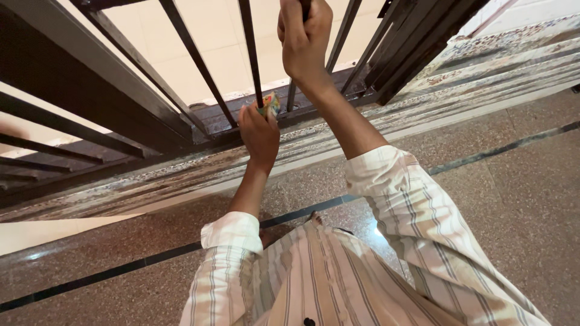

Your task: The person wipes the individual metal bars and the frame of a brown gate using a multicolored cloth.

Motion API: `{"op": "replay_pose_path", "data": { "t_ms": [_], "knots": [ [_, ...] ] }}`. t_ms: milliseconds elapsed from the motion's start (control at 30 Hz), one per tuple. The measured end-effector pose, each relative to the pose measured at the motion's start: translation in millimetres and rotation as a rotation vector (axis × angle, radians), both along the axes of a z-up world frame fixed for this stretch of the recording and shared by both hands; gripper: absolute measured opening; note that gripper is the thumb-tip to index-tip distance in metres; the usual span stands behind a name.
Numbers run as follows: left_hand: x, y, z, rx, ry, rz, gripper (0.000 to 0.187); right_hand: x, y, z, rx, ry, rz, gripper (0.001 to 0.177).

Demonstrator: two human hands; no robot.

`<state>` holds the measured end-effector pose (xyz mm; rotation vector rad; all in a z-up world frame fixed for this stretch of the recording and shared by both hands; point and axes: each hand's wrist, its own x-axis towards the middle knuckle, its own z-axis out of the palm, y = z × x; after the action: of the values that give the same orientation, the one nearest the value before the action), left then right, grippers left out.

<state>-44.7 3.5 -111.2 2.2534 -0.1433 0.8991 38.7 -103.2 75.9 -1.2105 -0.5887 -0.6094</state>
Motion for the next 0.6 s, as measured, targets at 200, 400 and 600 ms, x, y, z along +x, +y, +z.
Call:
{"op": "replay_pose_path", "data": {
  "t_ms": [200,400,600],
  "knots": [
    [8.6,-8.3,47.5,-0.278,0.315,-0.033,0.019,1.8,2.2,2.7,0.003,0.042,-0.075,0.040],
    [53.7,-14.5,153.7,-0.280,-0.358,-0.190,0.032,1.5,-2.4,-0.7,-0.074,-0.008,-0.147,0.043],
    [48.8,-2.8,171.5,-0.192,-0.372,-0.130,0.032,5.8,-4.9,-7.0,-0.105,-0.087,-0.147,0.047]
  ]
}}
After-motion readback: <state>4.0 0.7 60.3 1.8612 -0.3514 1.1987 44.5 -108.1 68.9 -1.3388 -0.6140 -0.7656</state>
